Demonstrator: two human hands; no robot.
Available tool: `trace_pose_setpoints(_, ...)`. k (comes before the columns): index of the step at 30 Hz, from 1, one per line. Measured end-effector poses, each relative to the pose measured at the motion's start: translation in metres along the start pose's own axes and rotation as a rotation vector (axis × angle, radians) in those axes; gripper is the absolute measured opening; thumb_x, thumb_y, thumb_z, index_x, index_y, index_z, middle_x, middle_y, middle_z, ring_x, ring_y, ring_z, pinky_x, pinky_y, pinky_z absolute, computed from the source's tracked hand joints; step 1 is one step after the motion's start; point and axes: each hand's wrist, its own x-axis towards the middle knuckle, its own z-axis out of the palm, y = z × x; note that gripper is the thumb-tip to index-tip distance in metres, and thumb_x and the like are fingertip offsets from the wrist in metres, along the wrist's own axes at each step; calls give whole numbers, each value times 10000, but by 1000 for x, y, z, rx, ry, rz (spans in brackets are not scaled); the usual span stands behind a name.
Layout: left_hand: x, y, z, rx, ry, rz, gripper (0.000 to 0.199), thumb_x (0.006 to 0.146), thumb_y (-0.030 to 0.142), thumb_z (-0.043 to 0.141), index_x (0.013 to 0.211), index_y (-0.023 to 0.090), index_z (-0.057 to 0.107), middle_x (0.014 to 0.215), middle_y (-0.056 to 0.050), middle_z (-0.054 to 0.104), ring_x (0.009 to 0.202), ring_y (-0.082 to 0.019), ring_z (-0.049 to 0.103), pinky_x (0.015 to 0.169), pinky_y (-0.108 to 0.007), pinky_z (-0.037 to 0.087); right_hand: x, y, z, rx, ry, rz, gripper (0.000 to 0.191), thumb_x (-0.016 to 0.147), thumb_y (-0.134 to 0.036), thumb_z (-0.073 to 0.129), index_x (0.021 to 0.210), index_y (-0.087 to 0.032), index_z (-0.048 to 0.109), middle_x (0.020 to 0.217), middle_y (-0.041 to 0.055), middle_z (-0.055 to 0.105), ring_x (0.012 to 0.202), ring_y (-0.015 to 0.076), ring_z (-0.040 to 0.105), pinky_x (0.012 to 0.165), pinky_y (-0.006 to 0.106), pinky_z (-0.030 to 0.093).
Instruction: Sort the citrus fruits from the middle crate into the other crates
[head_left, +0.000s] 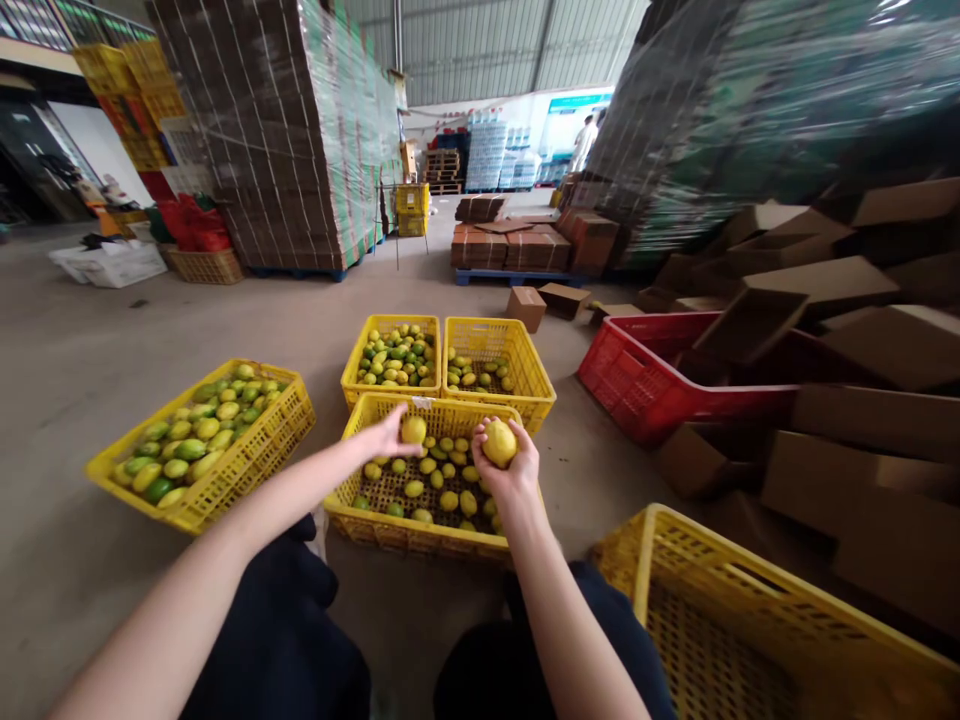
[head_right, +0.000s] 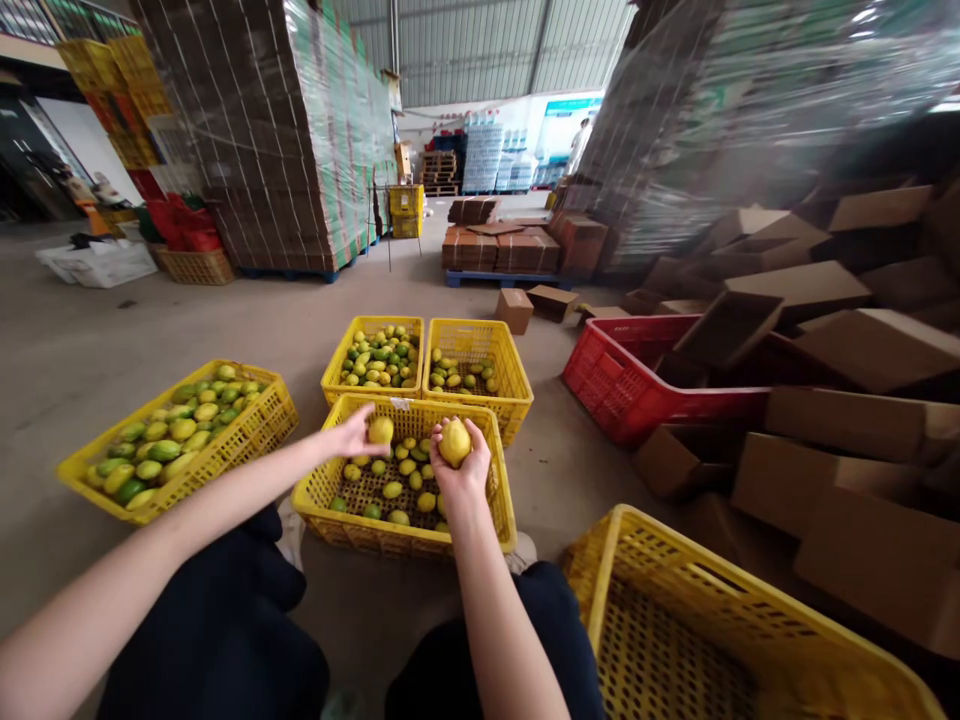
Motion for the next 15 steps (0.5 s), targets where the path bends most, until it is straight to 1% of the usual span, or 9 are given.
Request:
trace_pose_setpoints(2,12,50,-6,24,38,161,583,839,584,422,1137,93,525,1092,-200,625,891,-197,670,771,-323,541,-3,1,1,3,22,1,76,798,-200,506,841,-173,563,669,22,632,583,124,603,453,193,516)
trace_pose_setpoints(3,15,66,-9,157,50,197,629,820,603,445,1176,89,512,1194,-231,578,960,-202,657,798,-313,529,-4,1,2,6,33,2,79,807,-198,496,839,-172,563,662,22,630,579,124,601,450,192,515)
trace_pose_setpoints(4,16,74,-11,307,75,206,652,813,624,437,1191,98,510,1258,-238,545,1009,-204,642,811,-302,520,-5,1,2,6,44,5,82,815,-196,487,835,-171,562,654,23,629,576,126,601,448,193,515)
trace_pose_setpoints(5,15,74,-14,411,86,193,649,809,628,440,1186,105,521,1293,-238,529,1046,-212,628,820,-300,513,-6,2,3,5,54,8,84,822,-194,481,831,-170,561,647,23,628,573,127,601,447,194,515)
trace_pose_setpoints(6,12,67,-17,502,90,162,626,815,622,432,1164,114,541,1296,-229,540,1063,-219,620,821,-302,508,-6,2,3,1,61,8,84,825,-192,478,828,-171,560,640,23,627,570,129,601,447,197,516)
trace_pose_setpoints(8,1,39,-24,647,54,78,542,835,584,424,1085,134,595,1223,-194,615,1042,-225,630,811,-315,506,-7,2,3,-13,63,5,79,823,-186,481,824,-172,559,633,24,628,565,133,603,446,201,515)
trace_pose_setpoints(10,-13,5,-32,819,-42,-33,477,809,561,487,975,145,650,1097,-161,689,937,-236,669,772,-334,513,-7,3,1,-39,56,3,67,810,-180,500,830,-173,564,644,30,638,573,139,613,448,204,516)
trace_pose_setpoints(12,-27,-23,-41,1001,-106,-113,442,761,566,549,893,164,679,1034,-131,717,860,-246,687,745,-345,514,-6,7,-3,-89,51,11,71,792,-175,524,845,-179,571,671,33,653,586,144,624,452,211,520)
trace_pose_setpoints(15,-43,-42,-50,1285,-109,-131,410,677,560,638,830,187,707,1024,-124,722,944,-295,666,820,-372,485,-2,19,-13,-173,60,34,83,768,-165,558,846,-186,580,686,32,662,582,149,629,453,221,520)
